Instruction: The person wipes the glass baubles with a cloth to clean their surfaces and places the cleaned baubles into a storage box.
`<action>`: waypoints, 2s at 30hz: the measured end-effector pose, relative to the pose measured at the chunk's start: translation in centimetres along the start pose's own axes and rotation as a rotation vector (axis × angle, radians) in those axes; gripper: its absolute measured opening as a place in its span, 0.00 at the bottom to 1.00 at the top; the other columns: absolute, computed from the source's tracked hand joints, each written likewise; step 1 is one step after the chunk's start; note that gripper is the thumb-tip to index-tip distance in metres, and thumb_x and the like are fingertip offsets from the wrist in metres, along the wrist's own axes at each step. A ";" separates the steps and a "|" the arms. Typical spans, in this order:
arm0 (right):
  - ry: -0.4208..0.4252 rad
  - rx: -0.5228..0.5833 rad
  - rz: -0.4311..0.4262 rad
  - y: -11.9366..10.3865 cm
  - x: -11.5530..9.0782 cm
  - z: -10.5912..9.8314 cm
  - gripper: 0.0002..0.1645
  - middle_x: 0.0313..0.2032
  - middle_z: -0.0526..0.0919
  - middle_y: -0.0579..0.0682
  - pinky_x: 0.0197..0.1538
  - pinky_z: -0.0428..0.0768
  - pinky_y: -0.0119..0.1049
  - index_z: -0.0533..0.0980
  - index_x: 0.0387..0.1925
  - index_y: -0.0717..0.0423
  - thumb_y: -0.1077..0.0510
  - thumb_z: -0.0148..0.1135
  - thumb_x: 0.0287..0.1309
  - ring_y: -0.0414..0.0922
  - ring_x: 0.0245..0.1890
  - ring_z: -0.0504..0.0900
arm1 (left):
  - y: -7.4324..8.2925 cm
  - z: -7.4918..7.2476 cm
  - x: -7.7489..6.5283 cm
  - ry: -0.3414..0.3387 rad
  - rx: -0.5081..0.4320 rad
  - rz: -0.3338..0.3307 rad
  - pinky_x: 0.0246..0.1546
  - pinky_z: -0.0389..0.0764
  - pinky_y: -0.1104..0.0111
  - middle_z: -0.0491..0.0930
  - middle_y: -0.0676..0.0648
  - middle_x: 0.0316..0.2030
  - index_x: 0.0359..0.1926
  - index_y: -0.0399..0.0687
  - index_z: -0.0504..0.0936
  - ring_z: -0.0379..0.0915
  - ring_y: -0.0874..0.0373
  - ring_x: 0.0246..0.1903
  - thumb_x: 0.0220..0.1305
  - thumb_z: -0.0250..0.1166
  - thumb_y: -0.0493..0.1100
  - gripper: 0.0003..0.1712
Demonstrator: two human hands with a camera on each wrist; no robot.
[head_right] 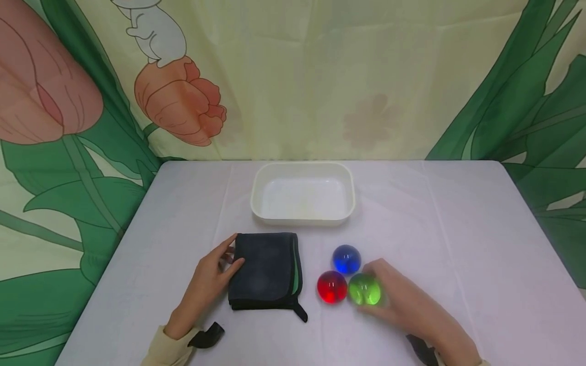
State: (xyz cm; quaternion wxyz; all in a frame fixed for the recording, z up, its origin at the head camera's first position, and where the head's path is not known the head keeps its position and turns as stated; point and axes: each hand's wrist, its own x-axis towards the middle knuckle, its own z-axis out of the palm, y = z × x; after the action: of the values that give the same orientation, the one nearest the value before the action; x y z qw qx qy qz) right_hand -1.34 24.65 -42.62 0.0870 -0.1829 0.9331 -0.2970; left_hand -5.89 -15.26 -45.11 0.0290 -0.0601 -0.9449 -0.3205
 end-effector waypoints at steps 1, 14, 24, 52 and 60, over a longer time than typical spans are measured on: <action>-0.002 -0.002 -0.003 0.0 0.0 -0.1 0.38 0.45 0.75 0.34 0.44 0.83 0.29 0.70 0.53 0.43 0.42 0.80 0.42 0.31 0.41 0.75 | 0.0 0.0 0.1 -0.005 -0.025 0.000 0.36 0.77 0.66 0.82 0.46 0.45 0.69 0.46 0.70 0.75 0.58 0.36 0.63 0.70 0.45 0.35; 0.007 -0.028 0.007 0.3 -0.2 -0.3 0.35 0.49 0.77 0.33 0.45 0.84 0.31 0.73 0.55 0.40 0.38 0.76 0.46 0.31 0.44 0.77 | -0.1 0.1 0.1 -0.005 -0.177 -0.106 0.36 0.80 0.64 0.83 0.44 0.41 0.65 0.39 0.70 0.81 0.57 0.34 0.61 0.71 0.44 0.34; 0.027 -0.032 -0.007 0.2 -0.2 -0.3 0.33 0.47 0.77 0.33 0.42 0.84 0.30 0.74 0.53 0.40 0.41 0.78 0.45 0.30 0.42 0.77 | -0.2 0.1 0.1 -0.037 -0.222 -0.134 0.33 0.78 0.70 0.83 0.47 0.36 0.60 0.41 0.77 0.77 0.63 0.31 0.61 0.72 0.48 0.29; 0.132 -0.162 -0.082 -1.0 -0.3 -3.2 0.37 0.51 0.81 0.48 0.38 0.86 0.33 0.75 0.57 0.53 0.48 0.79 0.45 0.46 0.42 0.86 | 1.2 -1.5 0.9 -0.041 -0.521 -0.268 0.41 0.83 0.66 0.84 0.44 0.40 0.51 0.45 0.82 0.84 0.53 0.38 0.60 0.72 0.45 0.19; 0.246 -0.208 -0.191 -1.6 0.0 -3.8 0.46 0.56 0.77 0.46 0.51 0.68 0.08 0.71 0.63 0.55 0.60 0.81 0.39 0.46 0.49 0.83 | 1.4 -1.9 0.8 -0.056 -0.589 -0.288 0.35 0.83 0.69 0.82 0.43 0.42 0.50 0.48 0.82 0.84 0.54 0.33 0.61 0.72 0.45 0.17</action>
State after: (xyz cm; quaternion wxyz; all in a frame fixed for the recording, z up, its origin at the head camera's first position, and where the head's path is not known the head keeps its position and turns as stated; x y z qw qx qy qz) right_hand -1.91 25.44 -38.67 -0.0756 -0.2412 0.9408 -0.2259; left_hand -6.50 -15.26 -42.72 -0.0613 0.0597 -0.8106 -0.5792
